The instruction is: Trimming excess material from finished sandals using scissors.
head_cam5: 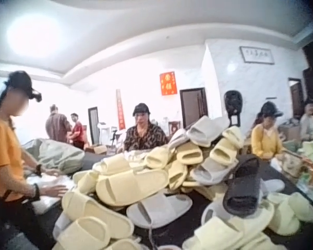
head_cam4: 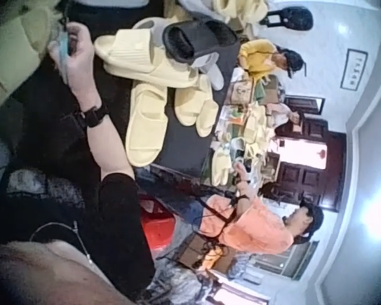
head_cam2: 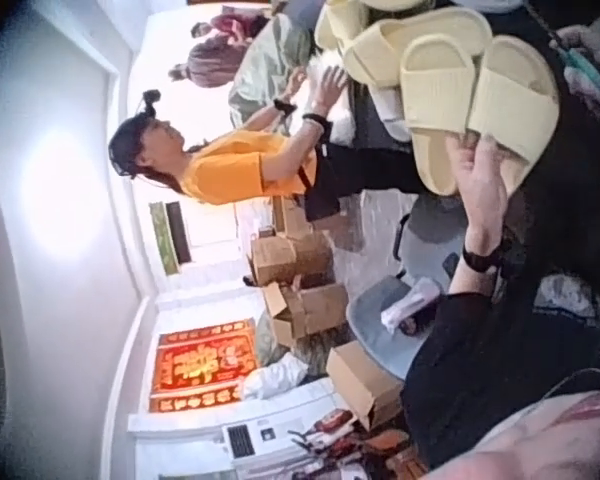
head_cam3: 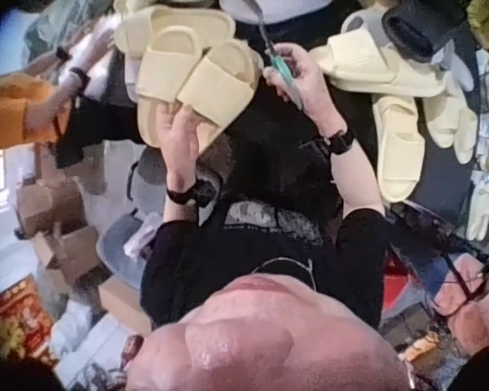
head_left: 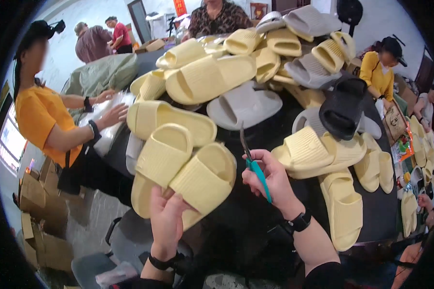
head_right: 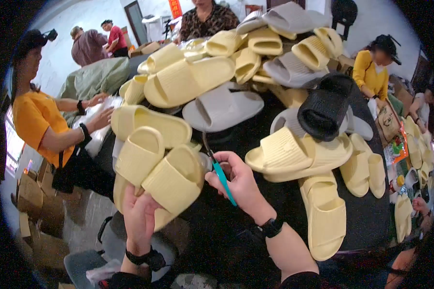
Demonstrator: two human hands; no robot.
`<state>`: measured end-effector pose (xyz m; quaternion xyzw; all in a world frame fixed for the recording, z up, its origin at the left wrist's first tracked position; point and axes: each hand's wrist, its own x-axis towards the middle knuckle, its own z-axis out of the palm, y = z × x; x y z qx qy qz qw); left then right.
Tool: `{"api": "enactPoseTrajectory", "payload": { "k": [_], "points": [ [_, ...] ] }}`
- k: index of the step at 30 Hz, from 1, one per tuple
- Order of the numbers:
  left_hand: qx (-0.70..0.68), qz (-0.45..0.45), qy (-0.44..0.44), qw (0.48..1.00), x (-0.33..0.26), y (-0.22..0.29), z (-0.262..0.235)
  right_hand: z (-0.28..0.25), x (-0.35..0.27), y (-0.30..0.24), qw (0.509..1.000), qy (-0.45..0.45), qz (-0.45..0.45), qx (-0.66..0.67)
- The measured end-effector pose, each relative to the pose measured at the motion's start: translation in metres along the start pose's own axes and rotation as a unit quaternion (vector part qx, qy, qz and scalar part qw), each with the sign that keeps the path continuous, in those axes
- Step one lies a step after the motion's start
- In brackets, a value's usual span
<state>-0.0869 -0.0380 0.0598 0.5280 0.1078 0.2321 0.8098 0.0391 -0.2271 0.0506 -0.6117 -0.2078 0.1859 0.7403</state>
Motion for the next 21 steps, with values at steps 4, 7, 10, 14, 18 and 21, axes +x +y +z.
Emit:
{"api": "enactPoseTrajectory", "payload": {
  "k": [4,7,10,14,18,21],
  "points": [
    [0.057,0.063,-0.016,0.996,-0.006,0.001,-0.003,0.008,-0.006,0.012,0.985,-0.072,-0.116,-0.104],
    [0.089,0.062,-0.028,0.994,-0.011,-0.005,-0.011,0.015,-0.013,0.002,0.973,-0.088,-0.111,-0.18],
    [0.123,0.066,-0.029,0.99,-0.018,-0.011,-0.006,0.017,-0.018,-0.001,0.959,-0.074,-0.123,-0.246],
    [0.181,0.026,-0.053,0.982,-0.028,-0.006,0.008,0.016,-0.018,0.0,0.946,-0.039,-0.187,-0.263],
    [0.231,0.049,-0.092,0.967,-0.03,-0.013,0.007,0.014,-0.017,-0.002,0.937,-0.03,-0.219,-0.271],
    [0.234,0.044,-0.079,0.968,-0.031,-0.013,0.016,0.01,-0.016,-0.001,0.931,-0.022,-0.228,-0.284]
  ]
}}
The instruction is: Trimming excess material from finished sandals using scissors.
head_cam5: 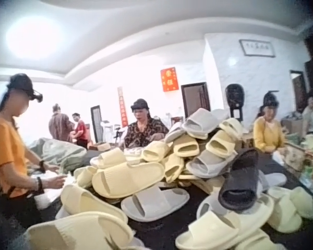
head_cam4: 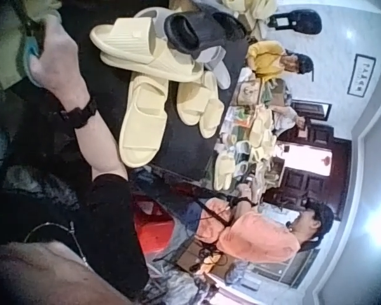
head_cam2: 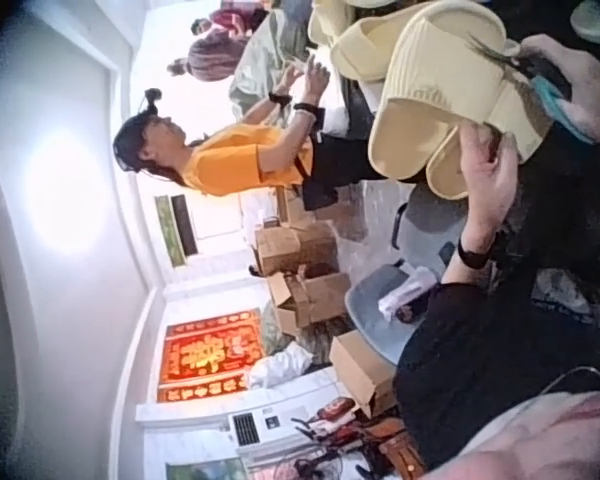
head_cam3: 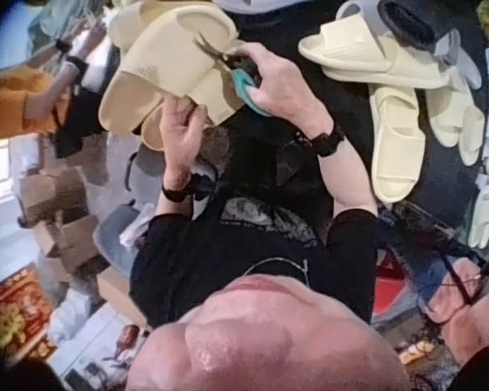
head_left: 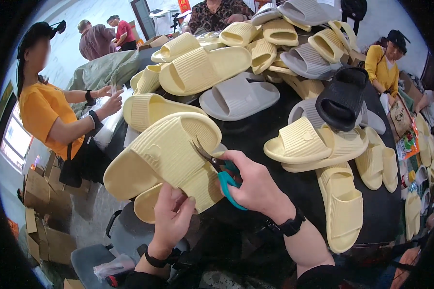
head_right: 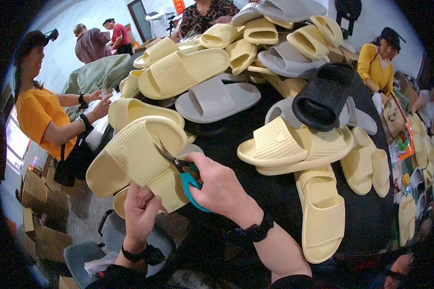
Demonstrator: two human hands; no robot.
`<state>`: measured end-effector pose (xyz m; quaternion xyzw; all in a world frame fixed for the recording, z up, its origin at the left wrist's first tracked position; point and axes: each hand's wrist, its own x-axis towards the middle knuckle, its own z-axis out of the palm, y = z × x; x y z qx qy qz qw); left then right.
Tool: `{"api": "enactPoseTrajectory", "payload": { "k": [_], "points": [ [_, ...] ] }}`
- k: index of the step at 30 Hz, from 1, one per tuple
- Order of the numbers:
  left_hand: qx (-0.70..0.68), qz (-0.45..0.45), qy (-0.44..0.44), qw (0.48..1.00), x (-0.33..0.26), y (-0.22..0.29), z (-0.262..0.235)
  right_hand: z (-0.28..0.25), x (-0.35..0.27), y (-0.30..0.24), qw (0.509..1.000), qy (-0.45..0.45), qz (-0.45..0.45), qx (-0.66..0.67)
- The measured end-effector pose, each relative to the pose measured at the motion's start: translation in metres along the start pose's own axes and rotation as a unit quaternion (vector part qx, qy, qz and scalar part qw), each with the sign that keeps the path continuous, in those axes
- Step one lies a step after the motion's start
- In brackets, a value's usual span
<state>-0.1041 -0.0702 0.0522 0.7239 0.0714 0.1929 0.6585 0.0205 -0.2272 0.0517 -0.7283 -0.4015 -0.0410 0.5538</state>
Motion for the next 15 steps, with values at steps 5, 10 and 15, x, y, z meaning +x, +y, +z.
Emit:
{"api": "enactPoseTrajectory", "payload": {
  "k": [5,10,15],
  "points": [
    [0.059,0.0,-0.031,0.998,0.001,-0.006,-0.009,-0.005,-0.002,0.001,0.999,-0.001,0.04,-0.011],
    [-0.028,0.015,0.045,0.998,0.01,0.008,-0.013,-0.006,0.001,0.005,0.994,0.058,0.076,0.053],
    [-0.143,0.106,0.109,0.978,0.022,0.019,-0.023,-0.008,0.002,-0.004,0.994,0.007,0.093,0.051]
  ]
}}
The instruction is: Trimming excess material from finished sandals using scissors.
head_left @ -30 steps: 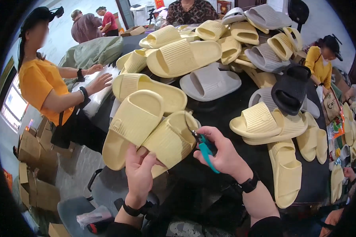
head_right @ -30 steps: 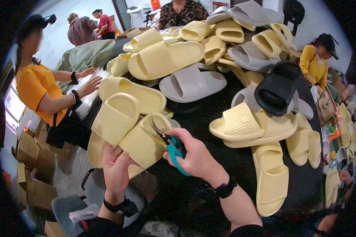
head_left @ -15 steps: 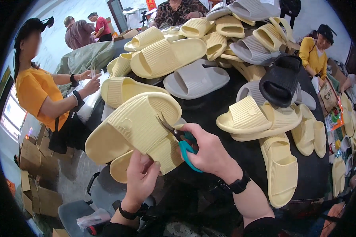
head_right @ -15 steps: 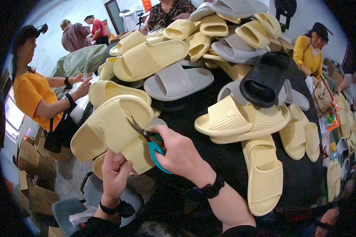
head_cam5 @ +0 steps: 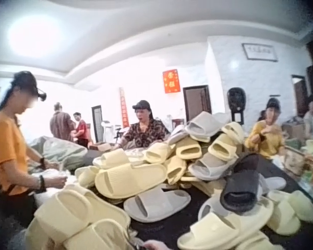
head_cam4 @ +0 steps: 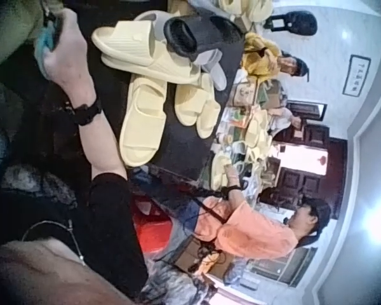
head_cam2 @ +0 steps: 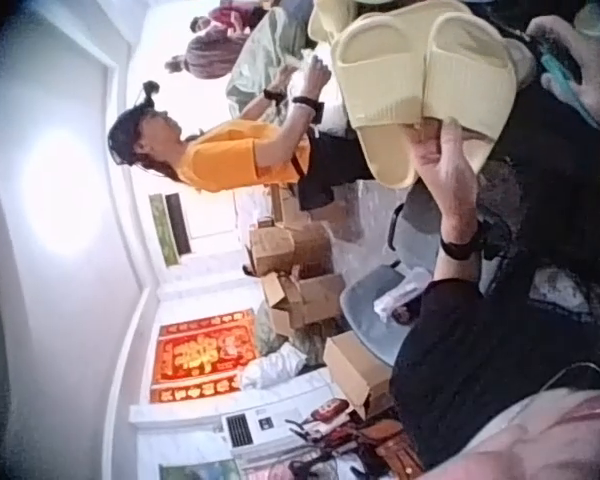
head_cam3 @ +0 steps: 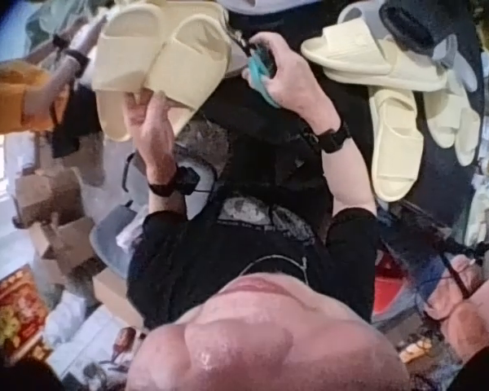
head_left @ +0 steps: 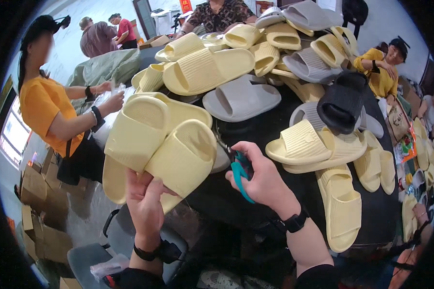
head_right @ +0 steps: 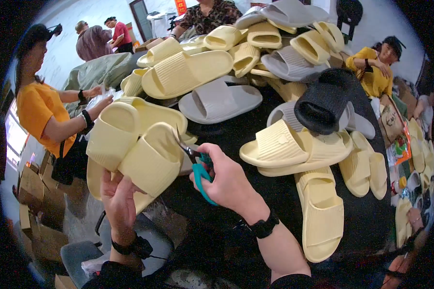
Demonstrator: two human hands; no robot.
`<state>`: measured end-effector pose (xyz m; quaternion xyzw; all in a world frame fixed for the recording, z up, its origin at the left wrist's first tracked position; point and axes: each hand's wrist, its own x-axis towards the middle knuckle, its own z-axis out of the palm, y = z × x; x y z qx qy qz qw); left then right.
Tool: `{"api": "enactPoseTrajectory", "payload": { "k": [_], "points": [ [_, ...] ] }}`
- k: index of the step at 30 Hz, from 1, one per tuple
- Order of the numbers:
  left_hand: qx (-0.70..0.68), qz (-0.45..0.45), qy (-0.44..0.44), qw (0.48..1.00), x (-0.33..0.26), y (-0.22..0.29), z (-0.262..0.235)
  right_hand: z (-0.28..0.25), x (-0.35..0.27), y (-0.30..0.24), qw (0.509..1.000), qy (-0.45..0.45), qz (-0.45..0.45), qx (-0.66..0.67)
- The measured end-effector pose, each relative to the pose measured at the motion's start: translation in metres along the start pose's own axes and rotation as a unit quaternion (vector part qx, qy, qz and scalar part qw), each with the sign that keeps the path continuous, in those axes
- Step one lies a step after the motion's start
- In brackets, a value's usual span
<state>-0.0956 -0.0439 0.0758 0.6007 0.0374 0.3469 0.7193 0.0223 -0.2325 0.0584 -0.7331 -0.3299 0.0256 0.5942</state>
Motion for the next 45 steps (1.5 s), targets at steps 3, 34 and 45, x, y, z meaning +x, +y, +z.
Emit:
{"api": "enactPoseTrajectory", "payload": {
  "k": [3,34,45],
  "points": [
    [-0.017,0.011,0.014,1.0,0.003,-0.001,-0.008,0.004,-0.001,0.006,0.998,-0.053,-0.019,-0.039],
    [-0.018,-0.203,-0.196,0.959,0.013,-0.027,0.014,-0.006,0.014,0.034,0.963,0.234,0.024,0.133],
    [0.535,0.149,-0.096,0.826,0.002,-0.039,-0.078,-0.039,0.007,0.017,0.963,0.268,-0.006,0.006]
  ]
}}
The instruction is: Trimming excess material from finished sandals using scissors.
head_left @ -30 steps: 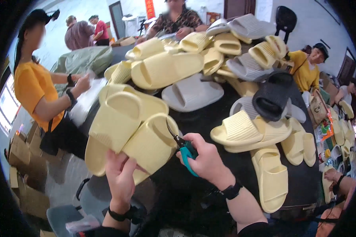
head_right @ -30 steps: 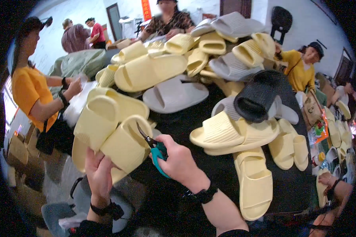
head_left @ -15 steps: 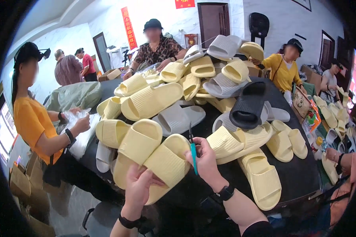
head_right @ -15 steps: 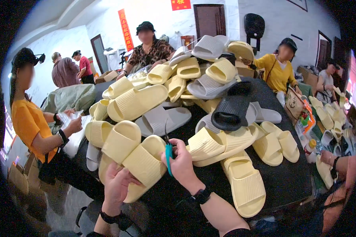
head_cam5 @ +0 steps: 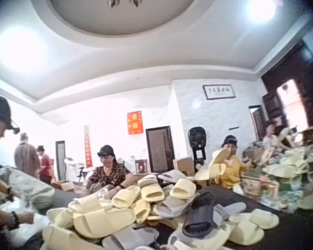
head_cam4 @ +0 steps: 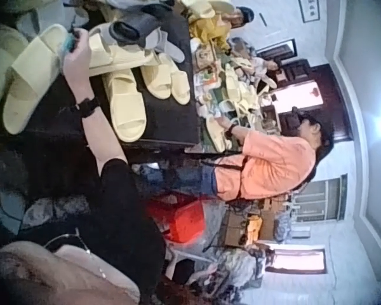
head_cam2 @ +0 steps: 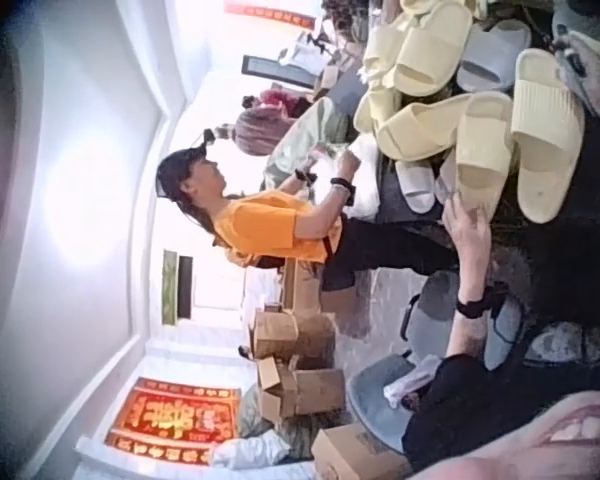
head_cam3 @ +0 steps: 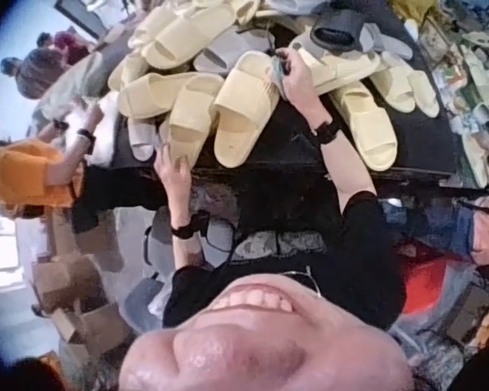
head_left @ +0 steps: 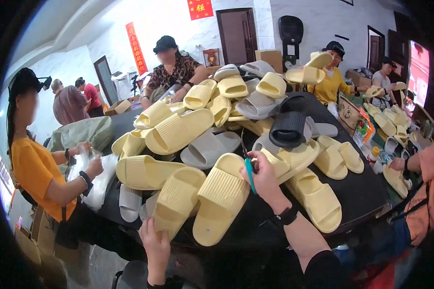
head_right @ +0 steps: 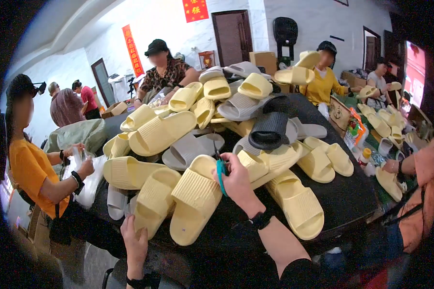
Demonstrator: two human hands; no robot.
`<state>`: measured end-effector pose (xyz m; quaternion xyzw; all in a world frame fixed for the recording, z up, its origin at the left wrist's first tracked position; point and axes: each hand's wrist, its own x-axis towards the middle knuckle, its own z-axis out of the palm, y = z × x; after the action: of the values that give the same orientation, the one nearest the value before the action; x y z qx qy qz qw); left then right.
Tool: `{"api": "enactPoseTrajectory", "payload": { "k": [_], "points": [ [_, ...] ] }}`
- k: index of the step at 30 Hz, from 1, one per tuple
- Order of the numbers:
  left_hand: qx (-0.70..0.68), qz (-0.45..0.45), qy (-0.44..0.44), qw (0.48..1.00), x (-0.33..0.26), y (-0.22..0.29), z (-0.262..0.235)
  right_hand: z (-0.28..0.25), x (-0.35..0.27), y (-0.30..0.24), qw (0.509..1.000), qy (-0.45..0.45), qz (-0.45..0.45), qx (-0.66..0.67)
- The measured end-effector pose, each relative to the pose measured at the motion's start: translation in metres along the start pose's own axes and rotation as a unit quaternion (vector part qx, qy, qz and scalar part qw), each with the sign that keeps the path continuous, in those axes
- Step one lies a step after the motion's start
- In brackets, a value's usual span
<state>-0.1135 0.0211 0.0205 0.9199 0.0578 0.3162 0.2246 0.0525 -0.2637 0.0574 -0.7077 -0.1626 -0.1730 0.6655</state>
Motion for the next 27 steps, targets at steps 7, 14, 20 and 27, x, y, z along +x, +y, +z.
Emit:
{"api": "enactPoseTrajectory", "payload": {
  "k": [7,14,20,27],
  "points": [
    [0.041,-0.044,-0.052,0.997,0.001,-0.017,0.002,-0.019,-0.025,-0.051,0.996,0.015,-0.001,-0.088],
    [-0.083,-0.079,-0.092,0.989,-0.019,-0.025,0.004,-0.053,-0.055,-0.041,0.996,0.024,0.057,-0.058],
    [-0.564,-0.276,-0.017,0.778,-0.042,0.008,-0.007,-0.072,-0.066,-0.044,0.987,0.148,-0.028,-0.063],
    [-0.617,-0.205,0.097,0.753,-0.048,0.025,0.011,-0.059,-0.071,-0.055,0.959,0.277,-0.064,0.003]
  ]
}}
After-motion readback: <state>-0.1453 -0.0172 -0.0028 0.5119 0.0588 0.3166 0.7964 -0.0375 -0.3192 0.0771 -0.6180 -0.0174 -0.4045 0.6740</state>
